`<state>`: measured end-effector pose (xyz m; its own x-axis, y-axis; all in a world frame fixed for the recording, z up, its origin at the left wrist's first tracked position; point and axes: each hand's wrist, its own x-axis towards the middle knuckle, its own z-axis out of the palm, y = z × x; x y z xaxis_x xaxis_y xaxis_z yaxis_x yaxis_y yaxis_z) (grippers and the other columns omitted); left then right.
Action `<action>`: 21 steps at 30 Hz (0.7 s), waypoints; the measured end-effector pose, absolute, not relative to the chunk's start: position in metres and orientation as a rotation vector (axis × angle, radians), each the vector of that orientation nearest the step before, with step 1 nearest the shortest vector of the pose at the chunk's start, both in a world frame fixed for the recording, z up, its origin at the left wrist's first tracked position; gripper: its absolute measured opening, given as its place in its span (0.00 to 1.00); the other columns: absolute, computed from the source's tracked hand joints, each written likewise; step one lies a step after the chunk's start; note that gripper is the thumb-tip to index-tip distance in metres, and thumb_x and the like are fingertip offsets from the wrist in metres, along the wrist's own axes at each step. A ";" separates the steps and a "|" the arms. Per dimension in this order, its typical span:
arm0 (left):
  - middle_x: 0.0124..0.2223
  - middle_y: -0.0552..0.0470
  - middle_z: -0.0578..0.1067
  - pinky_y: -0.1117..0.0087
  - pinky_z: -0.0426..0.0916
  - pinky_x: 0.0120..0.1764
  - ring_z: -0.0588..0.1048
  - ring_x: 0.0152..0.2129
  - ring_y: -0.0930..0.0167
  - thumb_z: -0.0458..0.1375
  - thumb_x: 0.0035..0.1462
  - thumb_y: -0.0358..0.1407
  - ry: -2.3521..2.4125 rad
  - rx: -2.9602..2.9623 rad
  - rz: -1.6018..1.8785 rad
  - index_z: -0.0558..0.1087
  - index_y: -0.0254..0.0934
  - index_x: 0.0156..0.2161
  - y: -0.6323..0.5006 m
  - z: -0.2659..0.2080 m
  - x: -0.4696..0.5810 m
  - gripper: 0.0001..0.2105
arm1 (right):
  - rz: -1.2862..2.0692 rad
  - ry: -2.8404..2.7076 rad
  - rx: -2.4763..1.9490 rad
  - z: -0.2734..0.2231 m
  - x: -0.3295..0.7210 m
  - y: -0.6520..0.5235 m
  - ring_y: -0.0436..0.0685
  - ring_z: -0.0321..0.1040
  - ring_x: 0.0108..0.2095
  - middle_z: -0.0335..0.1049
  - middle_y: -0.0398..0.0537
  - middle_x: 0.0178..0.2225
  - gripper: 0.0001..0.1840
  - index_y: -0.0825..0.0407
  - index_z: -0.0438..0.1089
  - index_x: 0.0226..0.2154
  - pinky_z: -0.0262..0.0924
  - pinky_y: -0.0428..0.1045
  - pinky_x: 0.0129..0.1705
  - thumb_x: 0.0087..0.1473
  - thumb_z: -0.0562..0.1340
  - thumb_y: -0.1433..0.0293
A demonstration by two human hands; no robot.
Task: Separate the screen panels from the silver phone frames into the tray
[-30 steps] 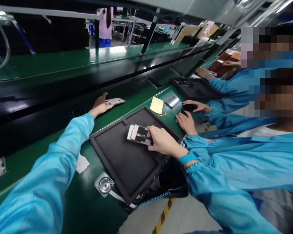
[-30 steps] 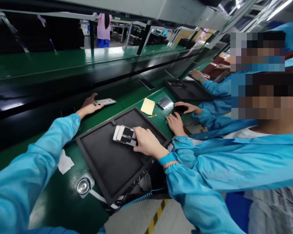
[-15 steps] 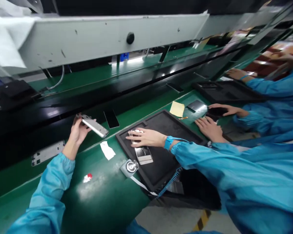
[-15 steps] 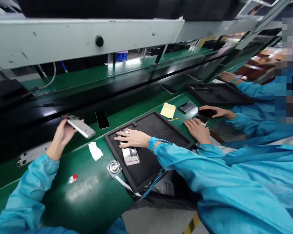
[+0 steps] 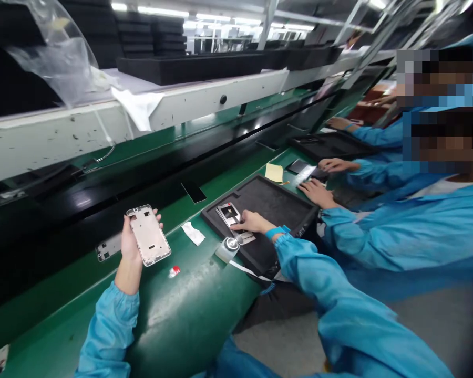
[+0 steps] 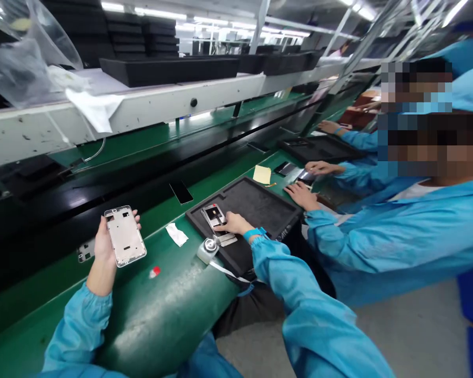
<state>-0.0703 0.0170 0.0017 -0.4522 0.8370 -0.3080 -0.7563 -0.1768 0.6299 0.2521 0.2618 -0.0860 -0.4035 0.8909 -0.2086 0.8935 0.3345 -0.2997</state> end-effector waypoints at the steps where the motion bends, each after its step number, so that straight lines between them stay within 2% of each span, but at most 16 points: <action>1: 0.48 0.36 0.85 0.61 0.82 0.39 0.86 0.36 0.61 0.41 0.77 0.52 0.881 0.143 1.810 0.80 0.29 0.55 0.013 0.003 -0.070 0.32 | -0.602 2.540 1.755 -0.082 0.251 0.260 0.65 0.80 0.36 0.81 0.55 0.33 0.27 0.51 0.75 0.33 0.68 0.51 0.37 0.47 0.77 0.46; 3: 0.51 0.34 0.84 0.60 0.82 0.39 0.86 0.37 0.59 0.43 0.76 0.53 0.843 0.171 1.765 0.78 0.28 0.60 0.007 0.006 -0.070 0.32 | -0.637 2.527 1.821 -0.072 0.252 0.256 0.63 0.78 0.33 0.78 0.51 0.28 0.27 0.50 0.73 0.27 0.67 0.50 0.35 0.45 0.77 0.45; 5: 0.50 0.32 0.85 0.61 0.81 0.36 0.86 0.35 0.58 0.44 0.75 0.55 0.806 0.201 1.714 0.76 0.28 0.63 0.001 0.010 -0.069 0.34 | -0.673 2.559 1.860 -0.059 0.254 0.250 0.61 0.75 0.31 0.74 0.48 0.24 0.27 0.49 0.70 0.24 0.65 0.50 0.35 0.46 0.76 0.45; 8: 0.43 0.31 0.85 0.62 0.78 0.29 0.85 0.28 0.58 0.43 0.74 0.57 0.765 0.254 1.633 0.77 0.26 0.62 -0.008 0.018 -0.063 0.36 | -0.723 2.660 1.909 -0.035 0.258 0.244 0.58 0.68 0.26 0.63 0.42 0.17 0.31 0.47 0.63 0.18 0.62 0.50 0.32 0.50 0.71 0.42; 11: 0.39 0.32 0.85 0.64 0.77 0.28 0.84 0.27 0.58 0.42 0.75 0.57 0.704 0.368 1.537 0.78 0.27 0.60 -0.016 0.021 -0.051 0.36 | -0.772 2.827 1.972 -0.002 0.262 0.238 0.56 0.59 0.23 0.54 0.40 0.15 0.37 0.45 0.56 0.17 0.59 0.51 0.29 0.53 0.63 0.34; 13: 0.40 0.34 0.86 0.63 0.77 0.32 0.85 0.29 0.57 0.45 0.74 0.58 0.616 0.493 1.492 0.77 0.33 0.62 -0.021 0.019 -0.042 0.34 | -0.842 2.974 1.960 0.021 0.263 0.226 0.56 0.60 0.25 0.58 0.42 0.18 0.38 0.46 0.59 0.20 0.60 0.51 0.29 0.55 0.56 0.30; 15: 0.43 0.37 0.86 0.62 0.78 0.37 0.86 0.33 0.56 0.51 0.71 0.60 0.514 0.614 1.463 0.75 0.39 0.64 -0.027 0.016 -0.032 0.32 | -0.939 3.115 1.877 0.038 0.260 0.204 0.58 0.66 0.29 0.66 0.47 0.24 0.39 0.47 0.64 0.25 0.64 0.52 0.31 0.57 0.52 0.29; 17: 0.45 0.38 0.86 0.60 0.78 0.41 0.86 0.37 0.55 0.55 0.68 0.61 0.428 0.709 1.414 0.72 0.41 0.68 -0.034 0.013 -0.023 0.34 | -1.123 3.239 1.719 0.045 0.248 0.170 0.59 0.70 0.32 0.71 0.49 0.28 0.39 0.48 0.68 0.29 0.68 0.52 0.34 0.58 0.54 0.30; 18: 0.45 0.37 0.86 0.60 0.78 0.42 0.86 0.38 0.55 0.55 0.68 0.62 0.388 0.747 1.384 0.69 0.40 0.70 -0.038 0.012 -0.019 0.36 | -1.333 3.295 1.584 0.043 0.240 0.150 0.59 0.70 0.32 0.72 0.49 0.29 0.36 0.49 0.70 0.30 0.68 0.52 0.34 0.59 0.58 0.32; 21: 0.45 0.34 0.86 0.60 0.76 0.44 0.86 0.38 0.56 0.52 0.69 0.64 0.303 0.799 1.298 0.58 0.36 0.76 -0.049 0.013 -0.007 0.43 | -1.825 3.306 1.246 0.026 0.207 0.094 0.56 0.67 0.27 0.71 0.46 0.26 0.31 0.49 0.72 0.29 0.66 0.50 0.29 0.59 0.66 0.38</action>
<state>-0.0075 -0.0493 0.0131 0.2767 0.9338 0.2270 -0.7364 0.0543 0.6743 0.2074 0.0936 0.0264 -0.5073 0.7756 0.3756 0.0956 0.4838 -0.8700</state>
